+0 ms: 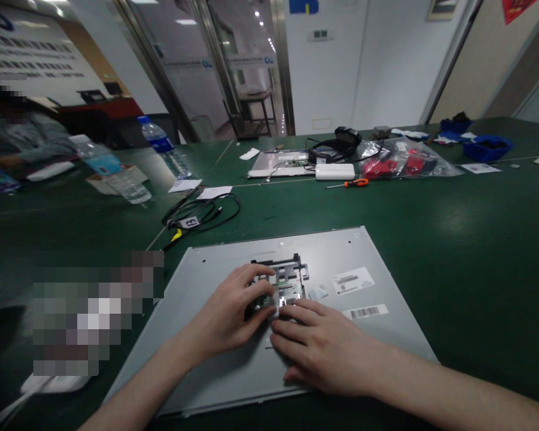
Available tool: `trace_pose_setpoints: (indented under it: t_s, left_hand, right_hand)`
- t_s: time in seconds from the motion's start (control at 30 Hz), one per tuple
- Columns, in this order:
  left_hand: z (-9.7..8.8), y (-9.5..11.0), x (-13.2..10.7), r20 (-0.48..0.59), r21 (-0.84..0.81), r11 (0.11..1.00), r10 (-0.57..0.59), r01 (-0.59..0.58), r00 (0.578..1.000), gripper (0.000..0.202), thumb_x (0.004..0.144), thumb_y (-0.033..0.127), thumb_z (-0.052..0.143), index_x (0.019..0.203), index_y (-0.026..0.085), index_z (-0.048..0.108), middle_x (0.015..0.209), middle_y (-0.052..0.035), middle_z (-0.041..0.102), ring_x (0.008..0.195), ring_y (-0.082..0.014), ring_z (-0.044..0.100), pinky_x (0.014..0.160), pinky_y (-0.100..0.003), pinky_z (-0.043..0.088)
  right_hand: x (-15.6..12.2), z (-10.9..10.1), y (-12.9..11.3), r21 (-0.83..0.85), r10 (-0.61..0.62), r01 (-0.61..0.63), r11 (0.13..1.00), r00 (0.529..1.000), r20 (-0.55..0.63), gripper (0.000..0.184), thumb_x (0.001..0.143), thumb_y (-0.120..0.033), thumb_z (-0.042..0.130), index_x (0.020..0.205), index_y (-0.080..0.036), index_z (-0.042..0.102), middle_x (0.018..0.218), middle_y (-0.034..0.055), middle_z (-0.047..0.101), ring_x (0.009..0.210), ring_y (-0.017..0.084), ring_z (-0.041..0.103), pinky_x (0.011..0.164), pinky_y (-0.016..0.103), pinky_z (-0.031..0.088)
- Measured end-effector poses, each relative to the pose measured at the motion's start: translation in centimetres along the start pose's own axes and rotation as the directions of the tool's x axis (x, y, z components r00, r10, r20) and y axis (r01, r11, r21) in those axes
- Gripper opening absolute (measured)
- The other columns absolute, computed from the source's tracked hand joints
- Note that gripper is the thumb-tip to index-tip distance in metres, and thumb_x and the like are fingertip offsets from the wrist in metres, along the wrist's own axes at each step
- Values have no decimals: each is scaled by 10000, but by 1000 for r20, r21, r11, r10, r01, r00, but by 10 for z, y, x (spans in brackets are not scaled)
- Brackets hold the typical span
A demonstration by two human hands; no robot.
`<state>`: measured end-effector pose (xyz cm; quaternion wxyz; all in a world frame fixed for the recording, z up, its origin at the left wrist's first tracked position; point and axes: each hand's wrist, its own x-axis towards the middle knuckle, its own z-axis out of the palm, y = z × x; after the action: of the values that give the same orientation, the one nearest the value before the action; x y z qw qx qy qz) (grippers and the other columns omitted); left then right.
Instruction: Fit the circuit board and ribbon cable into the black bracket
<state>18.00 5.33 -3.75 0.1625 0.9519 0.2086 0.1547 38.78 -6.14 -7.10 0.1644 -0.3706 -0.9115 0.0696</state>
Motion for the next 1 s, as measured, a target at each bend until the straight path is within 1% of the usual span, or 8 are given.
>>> trace_pose_setpoints:
  t_s: [0.07, 0.27, 0.43, 0.5, 0.67, 0.83, 1.0]
  left_hand:
    - [-1, 0, 0, 20, -2, 1000, -8, 8, 1000, 131, 873, 200, 573, 1000, 211, 602, 1245, -102, 553, 1110, -278, 529, 959, -503, 447]
    - [-6, 2, -1, 77, 18, 999, -29, 27, 997, 269, 813, 270, 653, 1071, 220, 603, 1260, -105, 545, 1136, -306, 510, 986, -530, 422]
    - [-7, 2, 0, 76, 19, 1000, -3, 1, 997, 305, 794, 279, 669, 1085, 222, 602, 1248, -103, 563, 1135, -307, 513, 988, -531, 411]
    - [-7, 2, 1, 76, 17, 1000, 15, -16, 997, 320, 776, 265, 679, 1084, 223, 605, 1210, -92, 585, 1118, -299, 524, 986, -522, 407]
    - [-9, 3, 2, 109, 47, 998, 38, -43, 993, 246, 790, 261, 668, 1031, 223, 639, 1100, -62, 628, 1060, -277, 545, 961, -499, 403]
    - [-8, 2, 2, 126, 96, 994, 48, -60, 991, 210, 825, 292, 645, 1025, 238, 672, 1086, -48, 650, 1072, -280, 556, 968, -504, 390]
    - [-8, 2, 2, 136, 97, 993, 54, -67, 989, 248, 820, 301, 652, 1058, 239, 673, 1095, -41, 669, 1045, -270, 572, 964, -496, 395]
  right_hand:
    - [-1, 0, 0, -8, 1, -1, 1000, 1000, 2, 471, 1020, -451, 462, 1394, -169, 507, 1388, 74, 581, 1313, 242, 464, 1161, 406, 295]
    - [-2, 1, 0, -28, 1, -1, 1000, 1000, 4, 464, 1027, -450, 449, 1392, -168, 503, 1392, 60, 579, 1303, 248, 481, 1170, 407, 288]
    - [-2, 0, 0, -16, 0, 0, 1000, 1000, 11, 452, 1034, -444, 434, 1387, -171, 510, 1401, 50, 575, 1288, 242, 495, 1171, 393, 286]
    - [-1, 0, 0, -7, 1, -1, 1000, 1000, 16, 450, 1035, -441, 434, 1389, -173, 508, 1407, 46, 571, 1293, 238, 491, 1176, 384, 276]
    - [-1, -2, 0, 7, 3, -3, 1000, 1000, 16, 442, 1025, -428, 464, 1380, -170, 524, 1382, 52, 591, 1277, 219, 499, 1166, 371, 281]
    - [-2, 2, 0, 19, -34, 34, 999, 999, -20, 429, 1011, -380, 507, 1377, -157, 524, 1315, 71, 634, 1260, 224, 505, 1132, 388, 312]
    - [-1, 5, -1, 13, -61, 62, 998, 997, -51, 383, 1027, -349, 488, 1340, -136, 546, 1245, 72, 670, 1168, 214, 563, 1070, 371, 368]
